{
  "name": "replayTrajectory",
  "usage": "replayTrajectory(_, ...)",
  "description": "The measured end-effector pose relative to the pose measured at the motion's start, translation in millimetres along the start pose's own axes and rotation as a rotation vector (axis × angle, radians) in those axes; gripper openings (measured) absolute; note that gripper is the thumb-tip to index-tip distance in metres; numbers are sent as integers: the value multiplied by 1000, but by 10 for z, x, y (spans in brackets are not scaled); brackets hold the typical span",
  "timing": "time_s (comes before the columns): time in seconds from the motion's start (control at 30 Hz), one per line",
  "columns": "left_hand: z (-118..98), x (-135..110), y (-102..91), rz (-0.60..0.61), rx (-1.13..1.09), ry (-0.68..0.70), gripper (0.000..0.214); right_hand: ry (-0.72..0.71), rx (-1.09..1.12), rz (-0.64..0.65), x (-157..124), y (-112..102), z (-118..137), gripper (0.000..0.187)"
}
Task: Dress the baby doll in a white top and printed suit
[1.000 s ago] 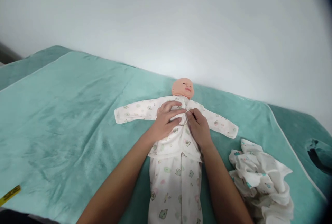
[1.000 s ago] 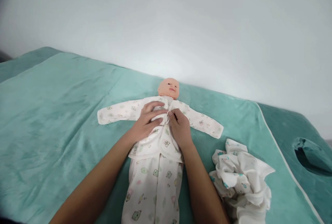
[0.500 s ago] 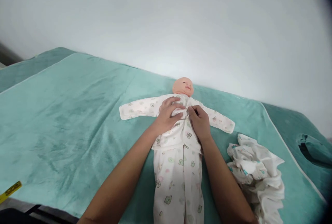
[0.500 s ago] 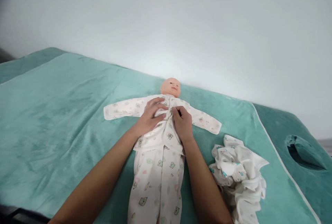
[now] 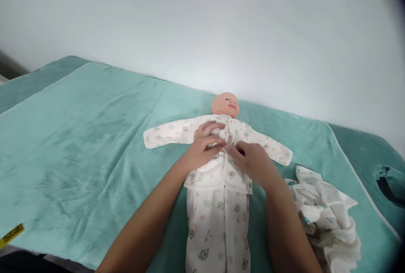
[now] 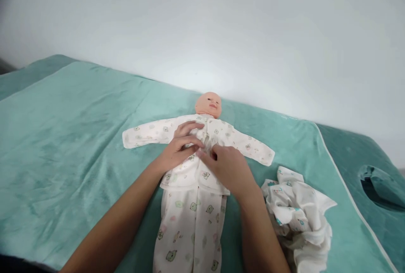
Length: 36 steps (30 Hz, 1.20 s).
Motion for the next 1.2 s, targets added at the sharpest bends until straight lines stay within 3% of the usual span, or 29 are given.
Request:
replayTrajectory(0.17,-41,-15,10,22,45,24,17,-30,-229,55,-167,-1,161,39)
replayTrajectory(0.3,-56,-12,25,43,90,24,8,-90,-225,113,-195,56,181,33)
replayTrajectory(0.43,-42,-7,23,40,87,7,6,-117,-230,92,-185,1,165,30)
replayTrajectory(0.57,-32,-10,22,30,62,15,9,-158,-144,133,-132,23,133,30)
replayTrajectory(0.8,-27,-27,16,-1,21,46,11,-72,118,315,5,99,-33,31)
replayTrajectory(1.2,-44,-22,-5,2,9,56,17,-60,241,174,81,95,-69,24)
Point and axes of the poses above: each hand's wrist, its own x-axis towards the middle knuckle, its own y-axis out of the palm, z = x × y, the point moved 8 cm from there along x, towards the middle knuckle, and after that the axes turned 9 degrees about -z, right-handed, at the moved point
